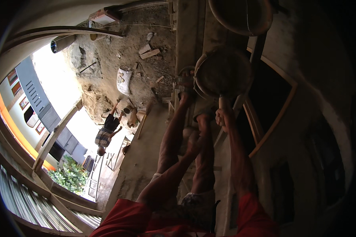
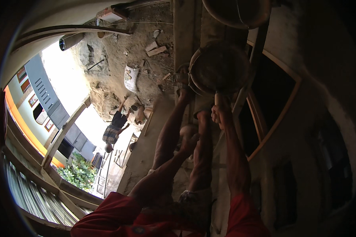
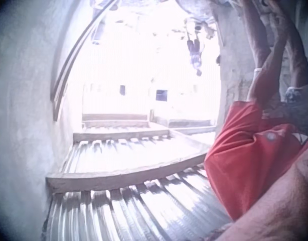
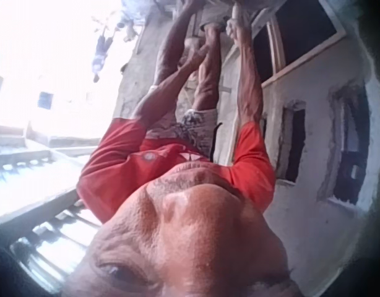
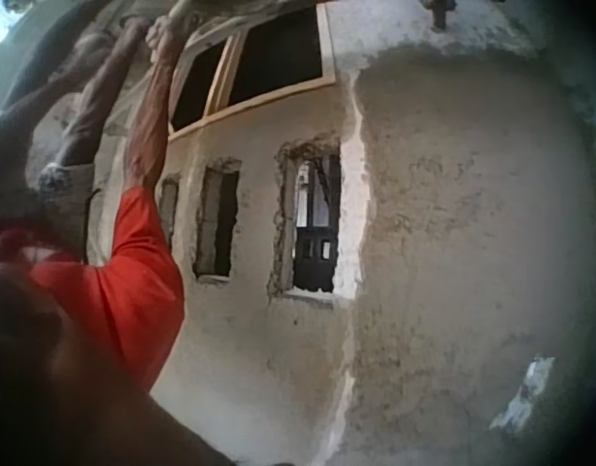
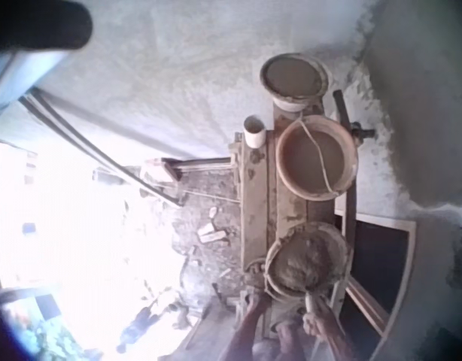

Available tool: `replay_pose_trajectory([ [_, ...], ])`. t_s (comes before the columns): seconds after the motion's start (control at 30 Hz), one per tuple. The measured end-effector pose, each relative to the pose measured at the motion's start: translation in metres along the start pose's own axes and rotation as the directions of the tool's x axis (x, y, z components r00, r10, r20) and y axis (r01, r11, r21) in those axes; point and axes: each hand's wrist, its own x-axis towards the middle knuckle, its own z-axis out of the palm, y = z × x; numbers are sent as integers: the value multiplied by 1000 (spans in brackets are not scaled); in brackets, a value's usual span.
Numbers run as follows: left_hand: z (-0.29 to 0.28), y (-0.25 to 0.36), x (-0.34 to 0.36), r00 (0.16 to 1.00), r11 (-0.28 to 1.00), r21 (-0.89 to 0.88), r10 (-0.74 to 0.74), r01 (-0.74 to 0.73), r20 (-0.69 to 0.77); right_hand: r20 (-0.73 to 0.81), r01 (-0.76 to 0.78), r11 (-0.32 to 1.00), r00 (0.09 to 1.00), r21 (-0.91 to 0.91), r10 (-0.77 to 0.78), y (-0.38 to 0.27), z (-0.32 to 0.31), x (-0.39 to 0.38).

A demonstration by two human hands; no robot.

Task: The person applies plaster to an interior wall using a trowel and smooths it while standing on a wooden scaffold.

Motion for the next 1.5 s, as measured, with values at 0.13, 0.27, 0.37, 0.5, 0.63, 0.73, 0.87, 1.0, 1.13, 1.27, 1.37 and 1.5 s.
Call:
replay_pose_trajectory([
  [0.13, 13, 21, 1, 1000, 1000, -1, 6, -6, 11, -36, 92, 979, 994, -180, -100, -12, -31, -17],
  [0.27, 10, 29, -1, 998, 998, 32, 60, -60, -8, 7, 198, 879, 976, -434, -216, -48, -21, -43],
  [0.37, 11, 31, -1, 998, 998, 13, 64, -64, -24, 40, 292, 553, 906, -780, -422, -66, -20, -52],
  [0.5, 14, 44, -1, 999, 1000, 0, 22, -22, -40, 184, 242, 31, 808, -970, -560, -56, 9, -53],
  [0.63, 22, 43, -1, 1000, 997, -80, -15, 14, -6, 3, 0, -7, 893, -1000, -449, -60, 22, -20],
  [0.73, 13, 39, 1, 999, 997, -78, 21, -24, -33, 17, -13, -60, 886, -998, -463, -47, 45, -19],
  [0.87, 32, 27, 5, 1000, 989, -145, 24, -22, 13, 111, 20, -190, 868, -982, -484, -44, 23, -3],
  [1.0, 38, 11, 12, 998, 992, -115, 49, -54, -47, 23, -29, -141, 936, -990, -353, -74, 54, -35],
  [1.13, 25, 26, 10, 1000, 988, -156, 4, -9, -31, 105, 67, -116, 926, -991, -363, -93, 52, -103],
  [1.27, 38, 13, 13, 996, 985, -155, 71, -80, -60, 91, 100, -8, 861, -995, -501, -126, 9, -101],
  [1.37, 46, 8, 15, 995, 985, -145, 83, -91, -64, -13, -47, -78, 919, -996, -393, -145, 11, -56],
  [1.5, 50, 13, 19, 995, 987, -126, 102, -104, -22, -19, -73, -139, 934, -988, -356, -120, 24, -17],
])
